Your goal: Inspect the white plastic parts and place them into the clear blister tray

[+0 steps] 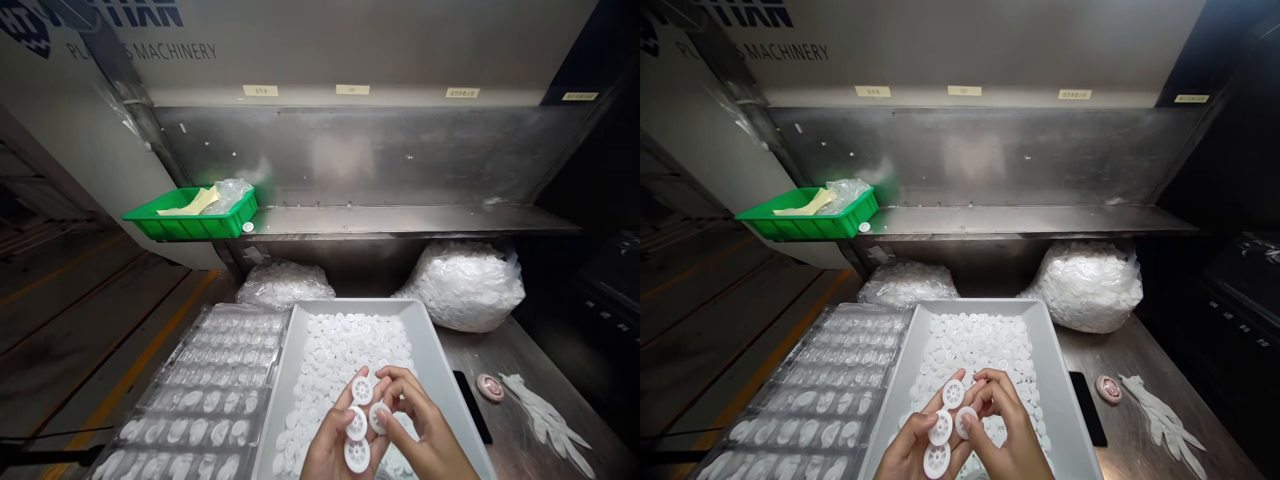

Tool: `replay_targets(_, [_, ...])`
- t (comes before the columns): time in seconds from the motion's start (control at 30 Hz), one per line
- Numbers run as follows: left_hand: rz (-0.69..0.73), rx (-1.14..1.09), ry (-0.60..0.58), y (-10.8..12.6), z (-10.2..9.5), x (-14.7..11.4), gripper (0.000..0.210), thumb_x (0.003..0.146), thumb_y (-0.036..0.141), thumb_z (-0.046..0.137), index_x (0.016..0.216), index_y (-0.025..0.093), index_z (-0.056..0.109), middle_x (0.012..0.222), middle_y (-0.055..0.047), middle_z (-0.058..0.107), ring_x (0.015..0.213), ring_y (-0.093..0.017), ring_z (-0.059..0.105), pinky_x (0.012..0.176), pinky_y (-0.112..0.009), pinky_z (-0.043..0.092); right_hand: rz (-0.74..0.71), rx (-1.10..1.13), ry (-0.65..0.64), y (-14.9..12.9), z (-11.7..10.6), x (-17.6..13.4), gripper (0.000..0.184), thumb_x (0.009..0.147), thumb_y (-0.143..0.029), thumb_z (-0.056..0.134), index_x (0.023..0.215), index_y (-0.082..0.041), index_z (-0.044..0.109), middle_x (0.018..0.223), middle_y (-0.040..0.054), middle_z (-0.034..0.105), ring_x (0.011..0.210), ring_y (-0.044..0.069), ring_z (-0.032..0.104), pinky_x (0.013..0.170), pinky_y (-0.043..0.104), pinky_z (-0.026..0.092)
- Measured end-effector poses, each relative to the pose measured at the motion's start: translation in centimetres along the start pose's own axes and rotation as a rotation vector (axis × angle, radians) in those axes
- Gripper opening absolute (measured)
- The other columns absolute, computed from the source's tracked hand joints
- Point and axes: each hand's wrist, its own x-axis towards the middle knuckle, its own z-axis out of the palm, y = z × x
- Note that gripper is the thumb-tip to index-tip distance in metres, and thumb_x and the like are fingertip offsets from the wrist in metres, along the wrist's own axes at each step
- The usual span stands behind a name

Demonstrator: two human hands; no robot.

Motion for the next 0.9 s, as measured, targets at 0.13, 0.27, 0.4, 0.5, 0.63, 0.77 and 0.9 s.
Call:
replay_targets(0.13, [0.018, -0.002, -0.049, -0.3, -0.3, -0.1, 0.067, 0.089, 0.013, 0.026, 0.139, 0.006, -0.019, 0.124, -0.021, 0.057, 0.123, -0.025, 0.046, 0.105, -0.043, 0.029, 0.026, -0.004, 0.032, 0.1, -0.4, 0.1, 0.021, 0.085, -0.042, 0.051, 0.077, -0.023, 0.056, 0.111, 0.0068, 0.052, 0.108, 0.023, 0.051, 0.079, 0.027, 0.046])
replay_targets(0.27, [0.007, 0.008, -0.032, -0.1, -0.1, -0.3, 0.069, 0.089, 0.013, 0.028, 0.140, 0.009, -0.017, 0.127, -0.018, 0.056, 0.122, -0.027, 0.047, 0.107, -0.043, 0.029, -0.014, -0.093, 0.075, 0.0, -0.5, 0.0, 0.019, 0.087, -0.041, 0.048, 0.085, -0.024, 0.056, 0.116, 0.0069, 0.050, 0.111, 0.023, 0.050, 0.082, 0.028, 0.046])
replay_targets(0.4, [-0.014, 0.034, 0.019, 0.2, 0.1, -0.5, 0.068, 0.087, 0.013, 0.034, 0.142, 0.008, -0.006, 0.121, -0.017, 0.061, 0.115, -0.025, 0.054, 0.106, -0.041, 0.030, -0.160, -0.301, 0.194, 0.0, -0.2, -0.7, 0.007, 0.084, -0.031, 0.053, 0.089, -0.026, 0.055, 0.118, 0.0058, 0.047, 0.117, 0.025, 0.043, 0.093, 0.035, 0.039])
replay_targets(0.5, [0.014, 0.048, 0.031, 0.6, 0.2, -0.7, 0.071, 0.084, 0.008, 0.034, 0.142, 0.008, -0.007, 0.124, -0.017, 0.059, 0.117, -0.025, 0.052, 0.106, -0.041, 0.030, -0.303, -0.412, 0.205, -0.1, -0.2, -1.4, 0.007, 0.083, -0.021, 0.053, 0.090, -0.025, 0.053, 0.121, 0.0067, 0.042, 0.115, 0.026, 0.043, 0.091, 0.040, 0.037])
replay_targets(0.63, [-0.076, 0.055, 0.075, 1.0, 0.6, -1.0, 0.081, 0.078, 0.002, 0.040, 0.143, 0.014, -0.007, 0.133, -0.015, 0.051, 0.124, -0.026, 0.045, 0.107, -0.042, 0.029, -0.509, -0.535, 0.175, -0.4, -0.1, -2.1, 0.015, 0.081, -0.013, 0.055, 0.089, -0.026, 0.056, 0.120, 0.0083, 0.040, 0.112, 0.030, 0.040, 0.087, 0.045, 0.037])
replay_targets(0.77, [-0.063, 0.016, 0.079, 0.9, 0.5, -0.7, 0.083, 0.077, 0.001, 0.041, 0.143, 0.016, -0.006, 0.134, -0.015, 0.051, 0.126, -0.023, 0.043, 0.107, -0.040, 0.028, -0.663, -0.646, 0.163, -0.6, 0.7, -2.2, 0.010, 0.084, -0.018, 0.056, 0.087, -0.025, 0.062, 0.118, 0.0099, 0.042, 0.106, 0.031, 0.042, 0.078, 0.044, 0.042])
replay_targets(0.9, [-0.045, -0.011, 0.057, 0.6, 0.1, -0.4, 0.078, 0.079, 0.005, 0.039, 0.143, 0.015, -0.004, 0.132, -0.015, 0.053, 0.127, -0.023, 0.042, 0.107, -0.041, 0.027, -0.780, -0.712, 0.217, -0.6, 1.3, -1.7, 0.015, 0.080, -0.010, 0.060, 0.087, -0.023, 0.064, 0.104, 0.0110, 0.057, 0.092, 0.028, 0.050, 0.070, 0.043, 0.045])
